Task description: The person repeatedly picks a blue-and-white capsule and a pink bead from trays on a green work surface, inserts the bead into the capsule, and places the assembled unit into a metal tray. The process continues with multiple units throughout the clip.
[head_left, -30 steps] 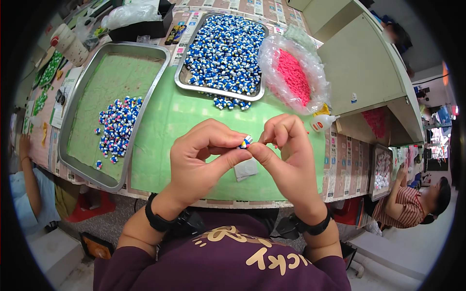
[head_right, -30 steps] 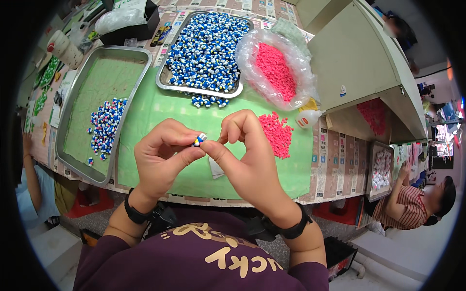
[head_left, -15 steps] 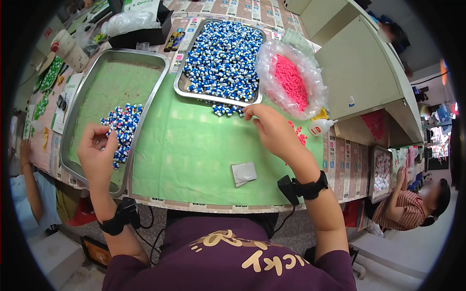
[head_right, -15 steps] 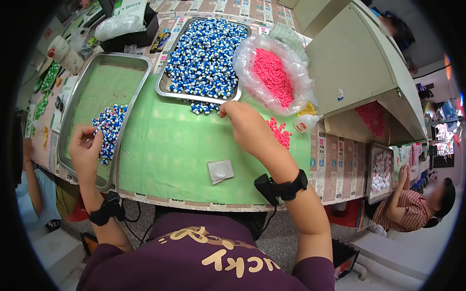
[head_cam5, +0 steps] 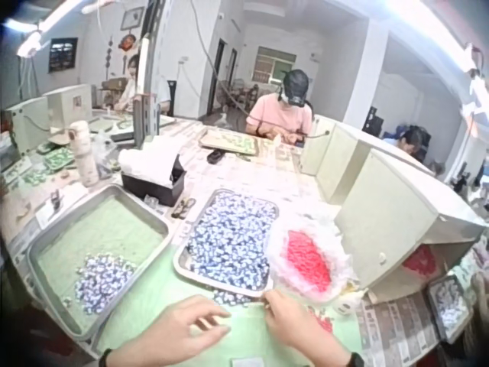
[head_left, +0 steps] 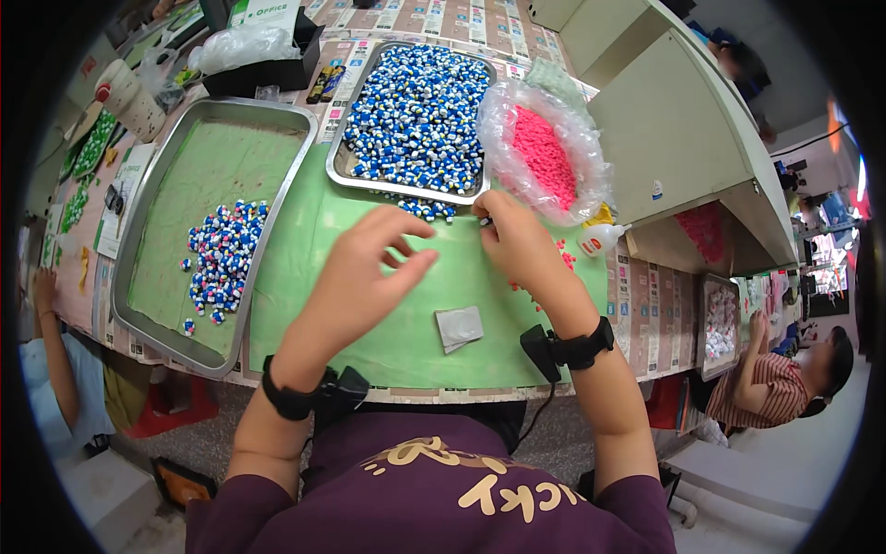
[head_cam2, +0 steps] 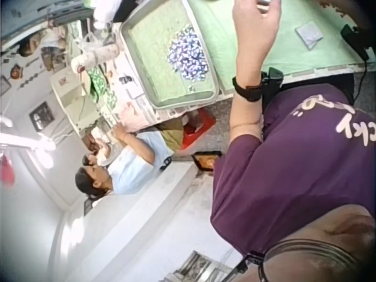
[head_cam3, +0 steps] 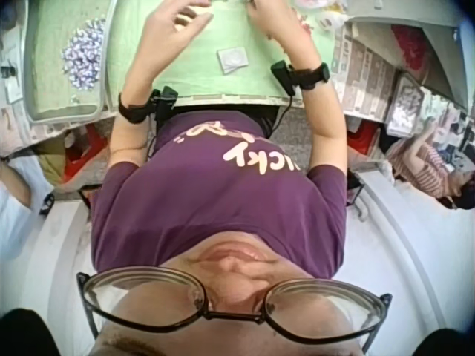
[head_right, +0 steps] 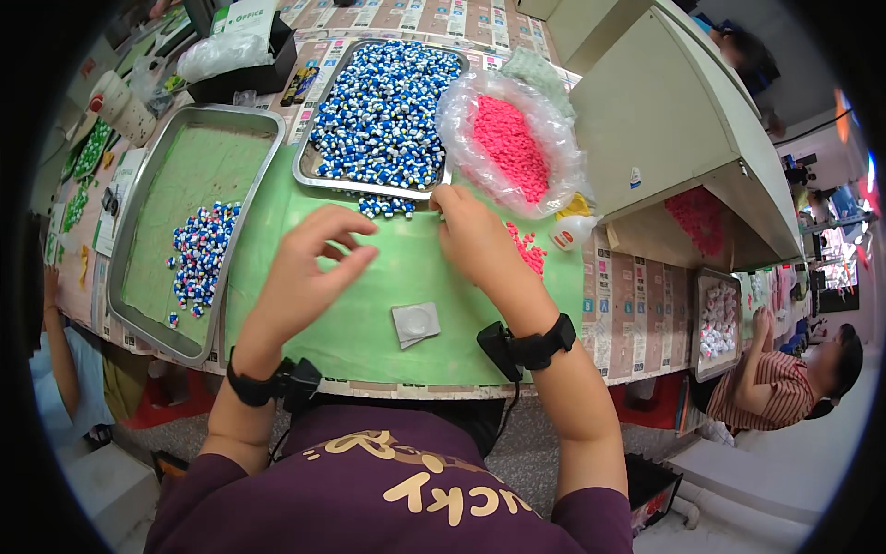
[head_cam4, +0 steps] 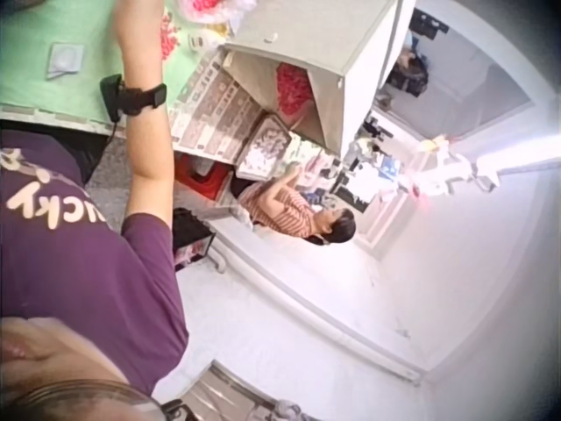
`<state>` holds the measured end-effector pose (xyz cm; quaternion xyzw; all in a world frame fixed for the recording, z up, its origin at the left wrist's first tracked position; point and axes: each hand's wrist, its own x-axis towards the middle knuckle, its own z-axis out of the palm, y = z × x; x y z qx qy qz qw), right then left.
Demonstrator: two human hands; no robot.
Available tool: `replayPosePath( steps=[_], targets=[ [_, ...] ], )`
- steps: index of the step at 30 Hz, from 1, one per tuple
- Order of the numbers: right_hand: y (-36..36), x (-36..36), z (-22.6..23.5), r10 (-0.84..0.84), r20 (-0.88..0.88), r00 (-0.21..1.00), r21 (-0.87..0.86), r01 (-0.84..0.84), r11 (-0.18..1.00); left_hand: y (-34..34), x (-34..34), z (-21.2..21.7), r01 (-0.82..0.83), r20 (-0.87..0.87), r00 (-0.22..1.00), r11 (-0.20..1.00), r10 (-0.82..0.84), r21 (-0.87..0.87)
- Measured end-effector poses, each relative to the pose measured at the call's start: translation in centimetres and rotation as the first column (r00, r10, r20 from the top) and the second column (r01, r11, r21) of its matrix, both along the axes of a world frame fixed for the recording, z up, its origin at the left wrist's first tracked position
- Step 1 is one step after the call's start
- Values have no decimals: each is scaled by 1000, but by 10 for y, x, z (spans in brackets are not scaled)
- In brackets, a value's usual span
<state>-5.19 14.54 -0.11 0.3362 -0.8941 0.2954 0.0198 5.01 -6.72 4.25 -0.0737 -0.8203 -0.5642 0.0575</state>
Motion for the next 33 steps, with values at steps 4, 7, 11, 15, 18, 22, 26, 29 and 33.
replayPosePath(
  steps=[4,7,11,15,18,22,26,29,33],
  targets=[
    [9,-4,1,-53,67,996,-35,56,998,20,-13,-13,84,16,996,994,-86,71],
    [0,14,32,19,500,866,-328,169,929,30,-15,-19,13,43,999,980,-22,198],
    [-10,41,62,230,643,730,-559,243,793,34,-14,-15,15,170,976,821,-136,570],
    [0,46,61,99,568,817,-499,246,831,26,-8,-18,6,194,973,847,-128,532],
    [26,38,43,-72,348,935,-170,138,976,19,-4,-20,-36,240,965,852,-107,522],
    [43,41,28,45,225,973,89,-66,994,12,1,-18,-93,241,970,839,-46,536],
    [39,42,27,38,180,983,194,-74,978,6,5,-17,-99,240,970,859,-29,502],
    [40,42,25,8,161,987,254,-50,966,6,6,-14,-91,251,967,871,-38,483],
    [42,44,26,18,132,991,282,-55,958,5,6,-13,-39,222,972,880,-77,474]
  ],
)
